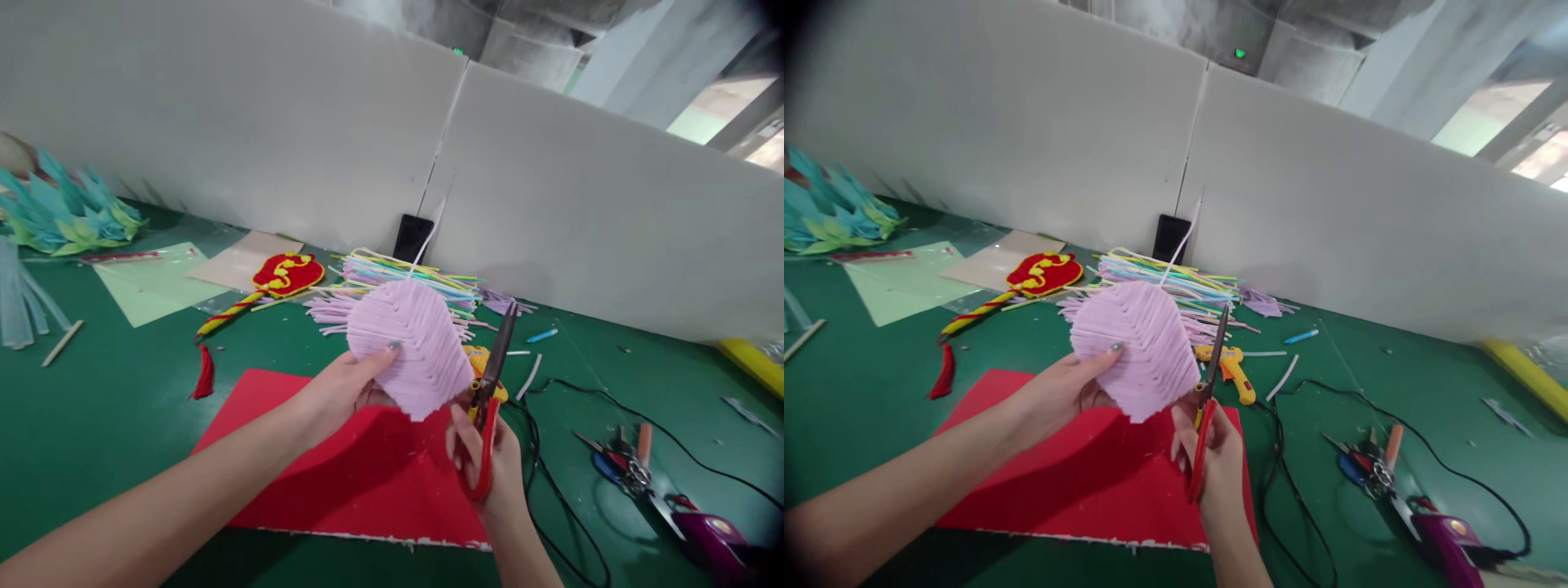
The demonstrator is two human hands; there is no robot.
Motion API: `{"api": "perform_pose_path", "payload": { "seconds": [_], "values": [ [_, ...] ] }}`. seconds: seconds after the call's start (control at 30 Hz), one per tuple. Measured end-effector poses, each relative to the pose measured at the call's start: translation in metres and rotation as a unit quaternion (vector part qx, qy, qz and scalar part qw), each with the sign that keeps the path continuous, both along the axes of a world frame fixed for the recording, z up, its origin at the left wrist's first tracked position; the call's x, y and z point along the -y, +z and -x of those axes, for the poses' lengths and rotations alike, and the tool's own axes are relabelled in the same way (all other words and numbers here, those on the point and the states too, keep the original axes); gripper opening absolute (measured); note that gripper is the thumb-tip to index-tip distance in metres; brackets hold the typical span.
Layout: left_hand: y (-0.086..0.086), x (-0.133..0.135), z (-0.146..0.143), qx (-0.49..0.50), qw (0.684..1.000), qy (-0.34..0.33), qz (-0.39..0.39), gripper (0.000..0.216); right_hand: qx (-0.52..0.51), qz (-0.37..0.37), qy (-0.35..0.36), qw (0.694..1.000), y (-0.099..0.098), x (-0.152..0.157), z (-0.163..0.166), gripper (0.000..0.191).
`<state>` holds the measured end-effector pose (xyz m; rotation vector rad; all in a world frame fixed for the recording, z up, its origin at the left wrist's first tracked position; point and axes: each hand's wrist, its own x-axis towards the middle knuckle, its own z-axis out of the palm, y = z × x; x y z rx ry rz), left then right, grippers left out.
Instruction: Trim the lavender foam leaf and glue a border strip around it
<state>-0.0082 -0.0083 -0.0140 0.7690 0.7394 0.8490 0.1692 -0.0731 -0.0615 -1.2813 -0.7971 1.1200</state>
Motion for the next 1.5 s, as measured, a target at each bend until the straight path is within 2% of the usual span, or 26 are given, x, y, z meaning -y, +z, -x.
{"api": "perform_pose_path", "payload": {
  "seconds": [0.2, 0.4, 0.5, 0.7, 0.9, 1.23, 1.5],
  "values": [
    [-0.006, 0.001, -0.001, -0.055, 0.998, -0.022, -0.013, 0.033, -0.007, 0.017, -0.013, 1.000, 0.000, -0.002, -0.002, 0.037],
    [-0.004, -0.007, 0.003, -0.076, 0.997, 0.001, -0.012, 0.032, -0.022, 0.027, -0.027, 0.999, 0.004, -0.001, -0.002, 0.036],
    [-0.004, -0.012, 0.007, -0.073, 0.997, 0.010, -0.014, 0.033, -0.051, 0.022, -0.032, 0.998, 0.004, -0.002, -0.002, 0.043],
    [-0.005, -0.015, 0.011, -0.079, 0.996, -0.002, -0.032, 0.032, -0.062, -0.004, -0.039, 0.997, 0.002, -0.005, -0.005, 0.039],
    [-0.002, -0.015, 0.010, -0.084, 0.996, 0.001, -0.027, 0.031, -0.044, 0.005, -0.062, 0.997, 0.003, -0.006, -0.004, 0.039],
    [-0.005, -0.014, 0.011, -0.091, 0.995, 0.006, -0.027, 0.031, -0.053, -0.028, -0.044, 0.997, 0.006, -0.005, -0.006, 0.033],
    [0.002, -0.011, 0.007, -0.109, 0.994, -0.002, -0.027, 0.033, 0.012, 0.008, -0.051, 0.999, 0.006, -0.006, -0.006, 0.037]
  ]
}}
